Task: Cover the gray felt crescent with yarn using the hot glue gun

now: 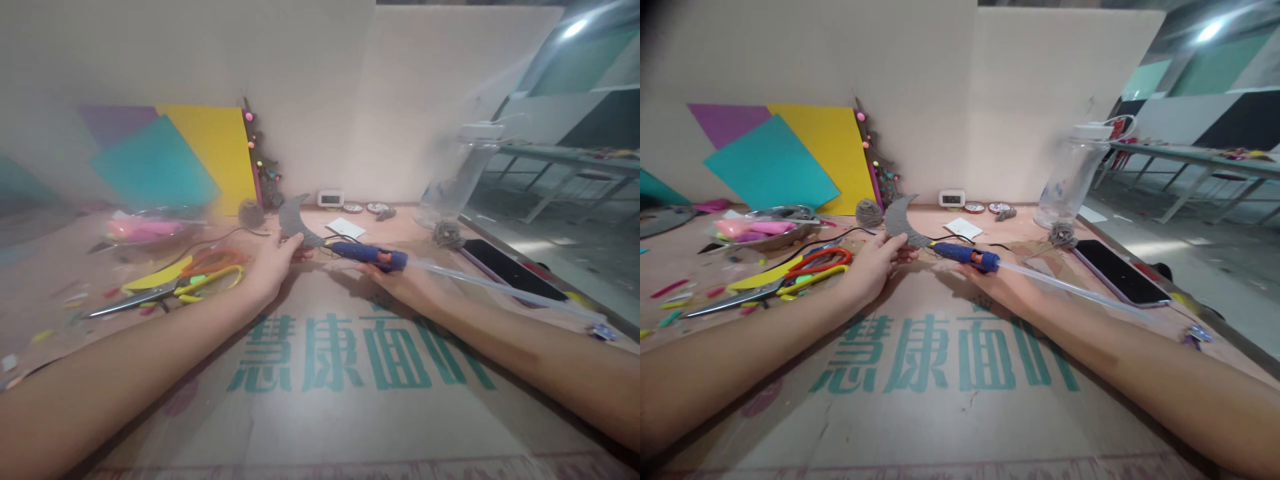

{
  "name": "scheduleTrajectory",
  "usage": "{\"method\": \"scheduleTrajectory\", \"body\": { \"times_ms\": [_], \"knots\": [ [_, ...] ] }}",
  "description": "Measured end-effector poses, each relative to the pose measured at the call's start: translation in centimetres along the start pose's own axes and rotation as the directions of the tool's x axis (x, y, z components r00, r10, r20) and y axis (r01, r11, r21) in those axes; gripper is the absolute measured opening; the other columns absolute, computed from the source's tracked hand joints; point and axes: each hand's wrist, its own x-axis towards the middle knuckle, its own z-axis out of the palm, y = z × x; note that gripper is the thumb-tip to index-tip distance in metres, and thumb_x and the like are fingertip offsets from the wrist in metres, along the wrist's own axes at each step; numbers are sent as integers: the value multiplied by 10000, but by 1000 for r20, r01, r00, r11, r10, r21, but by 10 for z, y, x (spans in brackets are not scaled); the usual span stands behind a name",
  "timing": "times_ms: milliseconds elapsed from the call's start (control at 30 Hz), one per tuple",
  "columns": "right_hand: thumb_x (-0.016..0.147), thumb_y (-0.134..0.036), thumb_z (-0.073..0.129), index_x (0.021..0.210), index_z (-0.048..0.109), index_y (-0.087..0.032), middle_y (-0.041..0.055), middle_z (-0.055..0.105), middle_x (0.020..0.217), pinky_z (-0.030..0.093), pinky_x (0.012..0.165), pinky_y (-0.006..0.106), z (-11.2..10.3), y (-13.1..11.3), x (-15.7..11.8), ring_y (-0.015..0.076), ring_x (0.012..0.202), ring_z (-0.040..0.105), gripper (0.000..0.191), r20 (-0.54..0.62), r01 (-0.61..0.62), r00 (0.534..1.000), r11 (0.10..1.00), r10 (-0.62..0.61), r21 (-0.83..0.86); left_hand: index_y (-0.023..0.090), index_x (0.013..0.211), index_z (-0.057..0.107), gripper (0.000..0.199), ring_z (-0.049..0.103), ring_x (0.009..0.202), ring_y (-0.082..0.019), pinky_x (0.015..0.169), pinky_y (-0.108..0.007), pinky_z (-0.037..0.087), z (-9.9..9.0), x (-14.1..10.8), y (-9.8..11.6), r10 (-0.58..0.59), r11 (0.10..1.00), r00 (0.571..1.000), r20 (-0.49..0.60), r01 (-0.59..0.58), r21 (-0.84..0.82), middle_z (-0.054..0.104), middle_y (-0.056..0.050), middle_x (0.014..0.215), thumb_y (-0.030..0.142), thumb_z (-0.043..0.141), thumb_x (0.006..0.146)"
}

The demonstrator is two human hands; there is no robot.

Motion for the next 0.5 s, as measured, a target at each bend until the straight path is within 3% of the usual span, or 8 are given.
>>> {"method": "scheduleTrajectory", "body": {
  "times_ms": [333,500],
  "knots": [
    [778,-553,640,755,672,-214,35,721,738,515,638,298,-1,-3,-1,217,671,654,341,-41,-30,999,995,26,-94,148,992,585,203,654,672,-113,685,-230,514,1,-1,1,-14,1000,1000,-7,14,-5,694,-32,772,284,607,843],
    [789,-565,630,817,699,-197,52,725,783,514,645,317,0,-3,-2,219,686,652,376,-40,-28,999,997,26,-66,148,985,578,204,656,671,-115,691,-236,515,1,-1,1,-9,1000,1000,-7,9,-8,691,-29,764,288,609,841]
  ]
}}
